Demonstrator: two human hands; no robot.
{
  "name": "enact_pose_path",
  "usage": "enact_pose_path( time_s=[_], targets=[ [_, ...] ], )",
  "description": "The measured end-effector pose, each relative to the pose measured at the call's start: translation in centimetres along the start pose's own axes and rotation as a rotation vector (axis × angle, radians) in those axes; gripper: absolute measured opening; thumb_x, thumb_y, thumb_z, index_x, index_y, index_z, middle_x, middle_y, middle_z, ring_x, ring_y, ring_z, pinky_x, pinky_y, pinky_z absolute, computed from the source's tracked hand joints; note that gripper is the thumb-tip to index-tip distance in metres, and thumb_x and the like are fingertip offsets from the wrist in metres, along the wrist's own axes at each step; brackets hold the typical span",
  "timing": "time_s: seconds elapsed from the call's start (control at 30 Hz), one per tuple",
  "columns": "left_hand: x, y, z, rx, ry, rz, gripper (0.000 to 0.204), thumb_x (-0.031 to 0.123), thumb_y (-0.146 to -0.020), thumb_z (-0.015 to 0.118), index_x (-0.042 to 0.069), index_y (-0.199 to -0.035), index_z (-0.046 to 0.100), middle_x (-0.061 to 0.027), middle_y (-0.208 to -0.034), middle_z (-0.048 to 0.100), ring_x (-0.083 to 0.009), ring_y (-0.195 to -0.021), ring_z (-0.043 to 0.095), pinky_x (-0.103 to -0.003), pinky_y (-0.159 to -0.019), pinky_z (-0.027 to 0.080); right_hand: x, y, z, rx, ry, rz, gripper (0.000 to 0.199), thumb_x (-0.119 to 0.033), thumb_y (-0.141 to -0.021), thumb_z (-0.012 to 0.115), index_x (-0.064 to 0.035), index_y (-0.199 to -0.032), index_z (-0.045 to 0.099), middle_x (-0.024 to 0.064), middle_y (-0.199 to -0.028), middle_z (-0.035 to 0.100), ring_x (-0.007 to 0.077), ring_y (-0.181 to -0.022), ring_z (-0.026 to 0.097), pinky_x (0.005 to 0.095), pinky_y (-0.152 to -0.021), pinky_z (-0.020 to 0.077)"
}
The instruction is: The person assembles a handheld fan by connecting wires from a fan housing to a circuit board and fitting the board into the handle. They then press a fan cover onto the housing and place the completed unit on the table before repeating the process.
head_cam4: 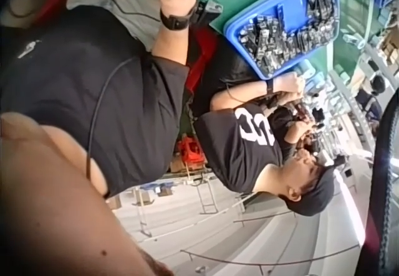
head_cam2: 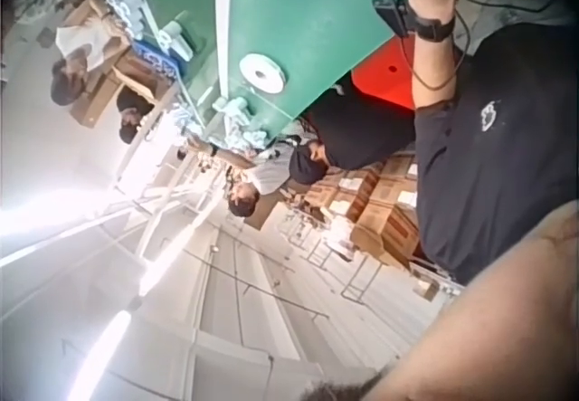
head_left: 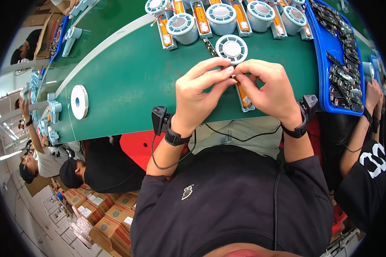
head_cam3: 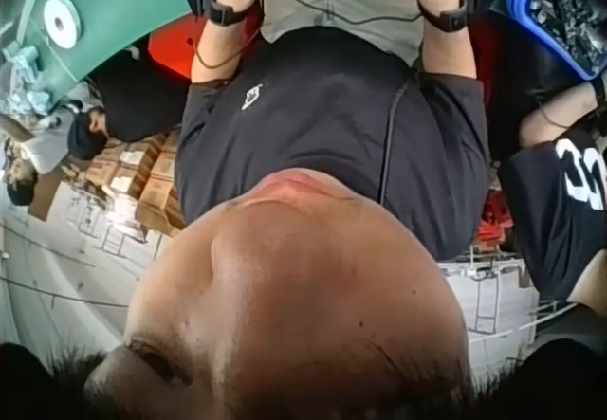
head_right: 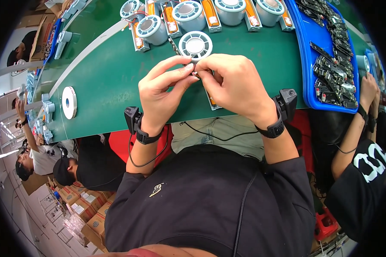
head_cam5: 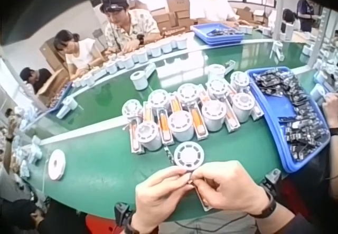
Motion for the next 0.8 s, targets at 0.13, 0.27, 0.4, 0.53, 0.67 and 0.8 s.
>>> enact_pose_path(
  time_s=[0.13,0.27,0.4,0.53,0.67,0.8],
  targets=[
    [0.8,0.2,0.0,0.0,-0.117,0.149,0.02,-0.007,-0.081,0.079,0.001,-0.099,0.078,-0.0152,-0.113,0.072,-0.0206,-0.091,0.075,-0.03,-0.078,0.064,0.4,0.0,0.1,0.058,-0.107,0.046,0.01,0.002,-0.09,0.067,0.0039,-0.099,0.071,0.0098,-0.083,0.073,0.0114,-0.063,0.065,0.0259,-0.056,0.0478],
    [1.4,1.2,0.6,0.067,0.006,0.106,0.015,-0.004,-0.084,0.078,0.001,-0.098,0.076,-0.0139,-0.113,0.072,-0.0214,-0.086,0.075,-0.032,-0.074,0.063,-1.4,1.8,0.0,0.046,0.023,0.015,0.011,0.003,-0.093,0.065,0.0055,-0.101,0.071,0.0116,-0.085,0.074,0.0126,-0.073,0.07,0.0246,-0.063,0.0523],
    [3.0,1.8,0.2,0.123,-0.185,0.147,0.016,-0.002,-0.085,0.077,0.001,-0.1,0.075,-0.0125,-0.113,0.072,-0.023,-0.085,0.075,-0.031,-0.073,0.063,-0.7,2.5,-0.1,0.102,-0.09,0.06,0.018,0.005,-0.094,0.063,0.006,-0.11,0.072,0.0091,-0.085,0.074,0.0088,-0.07,0.066,0.0234,-0.061,0.0497],
    [3.6,2.1,0.3,0.112,-0.209,0.144,0.017,-0.001,-0.085,0.076,0.002,-0.101,0.075,-0.0119,-0.113,0.071,-0.0246,-0.085,0.075,-0.031,-0.072,0.063,-0.9,3.7,0.1,0.157,-0.121,0.078,0.023,0.007,-0.094,0.061,0.0052,-0.114,0.073,0.0075,-0.083,0.074,0.0058,-0.065,0.061,0.0222,-0.057,0.0458],
    [3.9,1.8,0.4,0.081,-0.229,0.157,0.017,0.0,-0.085,0.075,0.002,-0.102,0.075,-0.0118,-0.113,0.071,-0.0247,-0.086,0.075,-0.032,-0.072,0.063,-1.3,3.9,0.1,0.194,-0.083,0.06,0.026,0.009,-0.092,0.061,0.0037,-0.114,0.074,0.0098,-0.086,0.076,0.0063,-0.062,0.06,0.0217,-0.053,0.0444],
    [4.0,1.9,0.5,0.079,-0.236,0.156,0.016,0.0,-0.086,0.074,0.002,-0.101,0.075,-0.0116,-0.113,0.071,-0.0251,-0.088,0.075,-0.032,-0.073,0.063,-1.2,4.5,0.2,0.221,-0.073,0.051,0.026,0.009,-0.091,0.062,0.004,-0.114,0.074,0.0092,-0.085,0.075,0.0051,-0.059,0.055,0.0214,-0.051,0.041]
  ],
)
Point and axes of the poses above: each hand's wrist, its own y-axis away from the middle knuckle, its own z-axis out of the palm, x = y × z, the point moved 9 cm from there along -y, towards the middle knuckle
